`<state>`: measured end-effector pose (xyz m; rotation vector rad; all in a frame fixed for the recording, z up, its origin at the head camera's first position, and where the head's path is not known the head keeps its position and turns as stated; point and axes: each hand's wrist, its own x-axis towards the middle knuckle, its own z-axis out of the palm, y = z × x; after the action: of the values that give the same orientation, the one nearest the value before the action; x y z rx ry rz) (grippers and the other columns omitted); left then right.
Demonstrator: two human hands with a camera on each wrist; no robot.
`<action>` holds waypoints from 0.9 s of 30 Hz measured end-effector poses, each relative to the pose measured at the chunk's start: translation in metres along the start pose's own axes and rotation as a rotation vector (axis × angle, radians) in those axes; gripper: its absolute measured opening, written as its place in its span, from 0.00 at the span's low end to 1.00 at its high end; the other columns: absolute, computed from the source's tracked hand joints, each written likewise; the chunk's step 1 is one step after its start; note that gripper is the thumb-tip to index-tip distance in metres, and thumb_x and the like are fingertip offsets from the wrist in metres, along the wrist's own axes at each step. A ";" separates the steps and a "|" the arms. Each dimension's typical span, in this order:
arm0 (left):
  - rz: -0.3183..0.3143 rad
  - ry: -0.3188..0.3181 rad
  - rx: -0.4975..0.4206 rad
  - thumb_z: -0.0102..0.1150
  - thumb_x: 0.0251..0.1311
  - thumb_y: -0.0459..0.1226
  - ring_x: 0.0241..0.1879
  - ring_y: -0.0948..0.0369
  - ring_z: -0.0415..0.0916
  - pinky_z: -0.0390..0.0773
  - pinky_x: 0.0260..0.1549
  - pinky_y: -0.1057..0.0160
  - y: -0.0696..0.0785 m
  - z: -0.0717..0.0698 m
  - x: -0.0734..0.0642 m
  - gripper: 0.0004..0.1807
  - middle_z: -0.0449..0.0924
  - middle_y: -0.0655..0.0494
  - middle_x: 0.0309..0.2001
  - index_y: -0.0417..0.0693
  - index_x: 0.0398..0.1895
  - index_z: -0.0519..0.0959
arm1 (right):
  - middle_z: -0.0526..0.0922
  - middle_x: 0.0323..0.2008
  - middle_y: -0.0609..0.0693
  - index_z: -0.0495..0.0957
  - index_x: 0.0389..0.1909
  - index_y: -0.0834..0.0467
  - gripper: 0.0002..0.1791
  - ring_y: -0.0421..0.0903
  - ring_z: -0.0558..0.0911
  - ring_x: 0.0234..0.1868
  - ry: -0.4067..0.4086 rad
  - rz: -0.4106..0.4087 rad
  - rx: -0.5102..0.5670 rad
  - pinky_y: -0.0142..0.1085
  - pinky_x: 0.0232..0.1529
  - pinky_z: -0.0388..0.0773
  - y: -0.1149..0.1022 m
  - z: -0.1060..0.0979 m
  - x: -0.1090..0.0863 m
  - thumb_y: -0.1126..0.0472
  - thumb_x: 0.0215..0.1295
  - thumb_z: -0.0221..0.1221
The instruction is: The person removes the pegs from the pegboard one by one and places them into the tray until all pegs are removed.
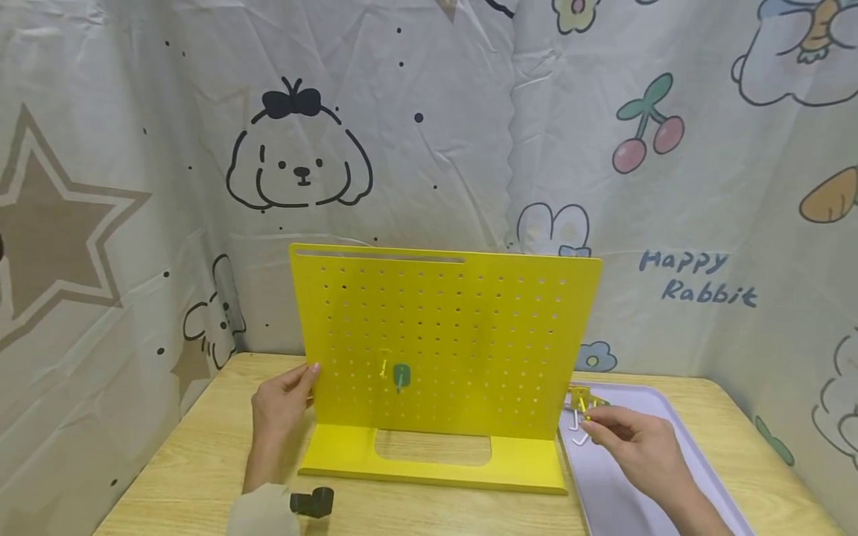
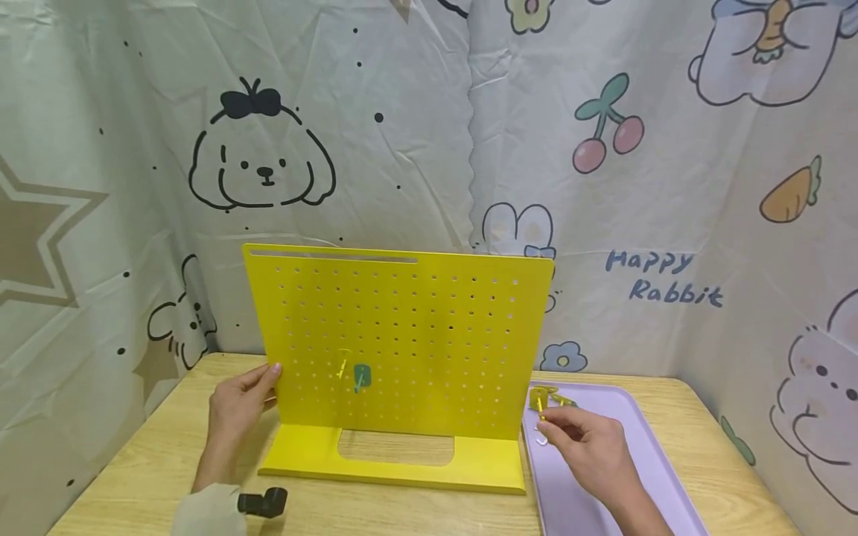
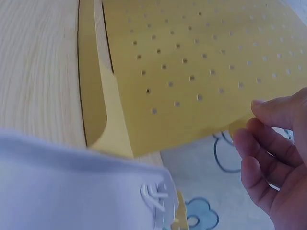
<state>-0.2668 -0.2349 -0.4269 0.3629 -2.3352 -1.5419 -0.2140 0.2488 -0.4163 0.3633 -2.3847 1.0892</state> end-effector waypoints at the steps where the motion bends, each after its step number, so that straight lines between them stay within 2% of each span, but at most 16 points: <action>1: 0.000 0.000 -0.001 0.57 0.68 0.57 0.47 0.48 0.84 0.86 0.43 0.58 0.000 0.000 0.000 0.32 0.82 0.40 0.53 0.42 0.62 0.79 | 0.88 0.29 0.46 0.88 0.35 0.58 0.06 0.35 0.84 0.26 0.002 0.006 -0.019 0.25 0.24 0.81 0.003 -0.001 0.000 0.69 0.57 0.71; 7: 0.000 -0.005 -0.003 0.57 0.68 0.58 0.48 0.48 0.83 0.86 0.43 0.59 0.001 0.000 0.001 0.33 0.82 0.41 0.54 0.43 0.63 0.78 | 0.88 0.28 0.47 0.88 0.35 0.59 0.06 0.34 0.81 0.25 -0.007 0.050 -0.127 0.30 0.22 0.79 0.019 -0.004 0.003 0.66 0.56 0.72; 13: -0.007 -0.016 0.005 0.56 0.68 0.58 0.48 0.48 0.83 0.86 0.42 0.60 0.000 -0.001 -0.001 0.34 0.81 0.39 0.54 0.42 0.64 0.77 | 0.88 0.31 0.51 0.88 0.36 0.60 0.07 0.43 0.84 0.30 -0.072 0.144 -0.212 0.31 0.27 0.80 0.039 -0.003 0.002 0.65 0.57 0.72; 18: -0.003 -0.027 -0.009 0.56 0.69 0.57 0.49 0.47 0.82 0.86 0.42 0.61 0.000 -0.001 -0.002 0.33 0.80 0.39 0.55 0.41 0.63 0.77 | 0.88 0.33 0.53 0.87 0.37 0.62 0.06 0.49 0.84 0.34 -0.132 0.178 -0.254 0.36 0.32 0.81 0.055 -0.001 0.003 0.65 0.59 0.70; 23: 0.001 -0.032 -0.010 0.56 0.69 0.57 0.49 0.47 0.83 0.86 0.41 0.64 0.001 -0.001 -0.001 0.33 0.80 0.39 0.56 0.41 0.63 0.77 | 0.88 0.32 0.53 0.87 0.36 0.62 0.07 0.49 0.82 0.34 -0.159 0.187 -0.279 0.41 0.34 0.80 0.067 0.002 0.005 0.65 0.58 0.70; 27: -0.001 -0.030 -0.006 0.56 0.69 0.57 0.49 0.47 0.83 0.86 0.41 0.63 0.001 -0.002 -0.001 0.33 0.79 0.38 0.56 0.41 0.64 0.77 | 0.87 0.32 0.53 0.87 0.36 0.62 0.07 0.47 0.81 0.32 -0.196 0.214 -0.288 0.41 0.32 0.79 0.072 0.005 0.007 0.64 0.58 0.69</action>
<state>-0.2649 -0.2356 -0.4259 0.3417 -2.3527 -1.5649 -0.2524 0.2915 -0.4604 0.1196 -2.7594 0.8094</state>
